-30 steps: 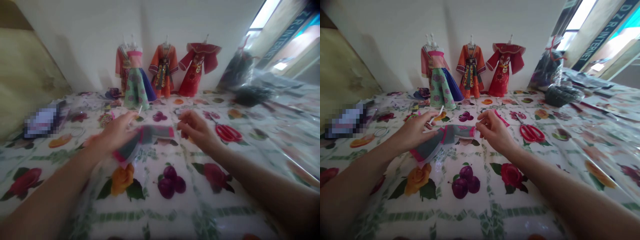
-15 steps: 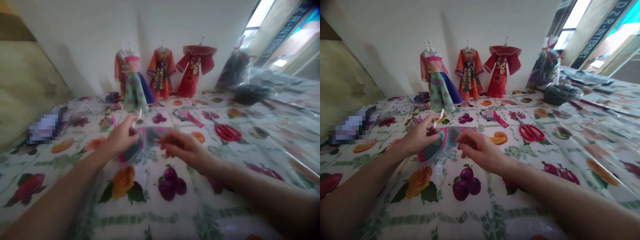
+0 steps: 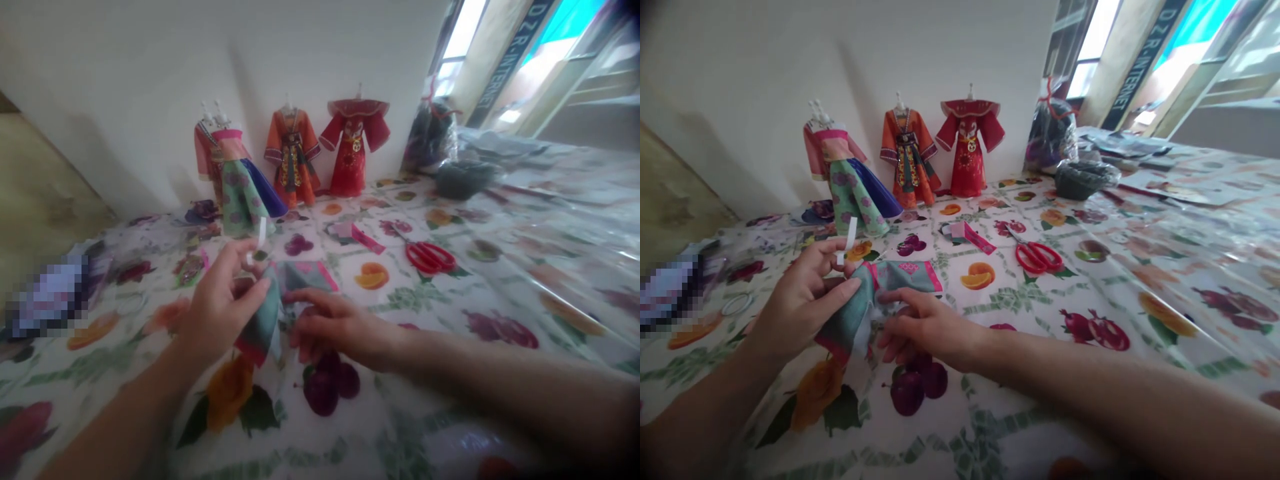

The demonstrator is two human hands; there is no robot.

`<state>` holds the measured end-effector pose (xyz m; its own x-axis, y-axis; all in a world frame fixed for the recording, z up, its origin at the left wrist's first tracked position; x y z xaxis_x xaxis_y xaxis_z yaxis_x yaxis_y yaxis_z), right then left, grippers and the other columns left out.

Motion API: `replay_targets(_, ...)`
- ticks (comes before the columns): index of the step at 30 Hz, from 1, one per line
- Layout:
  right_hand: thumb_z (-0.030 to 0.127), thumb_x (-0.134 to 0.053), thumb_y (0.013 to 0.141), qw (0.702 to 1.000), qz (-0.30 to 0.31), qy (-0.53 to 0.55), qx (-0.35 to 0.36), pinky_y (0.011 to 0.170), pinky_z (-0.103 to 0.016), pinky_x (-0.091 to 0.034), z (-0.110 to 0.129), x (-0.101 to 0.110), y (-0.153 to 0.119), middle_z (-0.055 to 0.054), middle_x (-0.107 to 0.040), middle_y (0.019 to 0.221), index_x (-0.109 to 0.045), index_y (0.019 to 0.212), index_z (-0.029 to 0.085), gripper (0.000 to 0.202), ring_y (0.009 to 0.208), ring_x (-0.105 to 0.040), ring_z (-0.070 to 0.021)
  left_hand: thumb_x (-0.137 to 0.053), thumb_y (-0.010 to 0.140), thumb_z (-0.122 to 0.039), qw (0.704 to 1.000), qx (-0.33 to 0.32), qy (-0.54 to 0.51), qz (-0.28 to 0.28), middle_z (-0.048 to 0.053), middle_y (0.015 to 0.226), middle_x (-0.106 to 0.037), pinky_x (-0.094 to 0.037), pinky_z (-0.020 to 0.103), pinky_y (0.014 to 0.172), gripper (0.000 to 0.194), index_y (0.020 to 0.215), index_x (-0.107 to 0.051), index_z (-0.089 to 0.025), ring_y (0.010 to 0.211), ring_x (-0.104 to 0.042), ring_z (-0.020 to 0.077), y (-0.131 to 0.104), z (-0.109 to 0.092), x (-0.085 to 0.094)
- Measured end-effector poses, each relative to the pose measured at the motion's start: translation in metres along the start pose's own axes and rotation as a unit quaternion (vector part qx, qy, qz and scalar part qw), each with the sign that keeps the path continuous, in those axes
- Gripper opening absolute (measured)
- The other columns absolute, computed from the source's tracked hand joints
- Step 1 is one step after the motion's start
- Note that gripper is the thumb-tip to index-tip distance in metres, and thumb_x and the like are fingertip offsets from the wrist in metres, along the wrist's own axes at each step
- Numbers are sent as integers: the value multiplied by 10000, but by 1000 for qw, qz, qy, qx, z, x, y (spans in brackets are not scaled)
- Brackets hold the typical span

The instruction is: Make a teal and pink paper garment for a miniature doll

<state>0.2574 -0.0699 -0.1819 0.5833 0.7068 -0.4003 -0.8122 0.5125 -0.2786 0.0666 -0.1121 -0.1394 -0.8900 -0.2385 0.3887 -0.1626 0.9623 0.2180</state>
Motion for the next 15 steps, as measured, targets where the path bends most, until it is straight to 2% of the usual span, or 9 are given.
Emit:
replay_targets(3,252,-723,847,997,0,70,33,563,-203,-497,0,2,3,20,-718,807,-546,1329,277,515,652,-678,-118,-642,893,-256,1000,-5,4,-7,-10,995,-561,-508,208,577,437,1299,-485,-288,687,-620,108,-3,0,-2)
replay_targets(6,214,-781,798,990,-16,134,40,650,-202,-520,0,4,4,6,-722,896,-619,1198,238,433,748,-697,-110,-632,906,-277,999,-22,21,-21,-2,1020,-567,-506,218,569,424,1305,-487,-298,691,-617,116,-6,1,-5)
replay_targets(10,210,-800,772,988,2,148,-38,696,-233,-545,-2,4,5,-23,-726,842,-648,947,167,236,736,-706,-125,-617,924,-293,999,-36,27,-26,-2,1014,-574,-533,251,630,395,1295,-485,-313,720,-620,133,-10,1,-9)
replay_targets(12,205,-770,796,988,26,136,-70,692,-231,-542,-4,4,5,-25,-722,795,-659,935,156,184,720,-703,-124,-619,930,-302,999,-40,20,-20,-5,1022,-570,-541,259,668,389,1292,-479,-335,746,-625,136,-12,1,-11)
replay_targets(15,177,-748,815,988,28,136,-71,626,-194,-510,-3,6,5,12,-685,718,-673,946,160,152,647,-657,-93,-625,930,-302,999,-38,21,-9,-8,1037,-575,-538,259,670,404,1302,-476,-350,750,-632,135,-15,2,-14)
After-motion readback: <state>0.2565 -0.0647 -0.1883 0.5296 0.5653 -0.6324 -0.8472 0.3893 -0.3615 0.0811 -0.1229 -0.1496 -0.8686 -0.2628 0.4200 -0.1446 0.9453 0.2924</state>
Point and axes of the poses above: each hand's wrist, its own y-axis towards the middle knuckle, its own x-axis out of the back of the hand, z = x × y, the point moved 1 cm from there along y, towards the middle knuckle
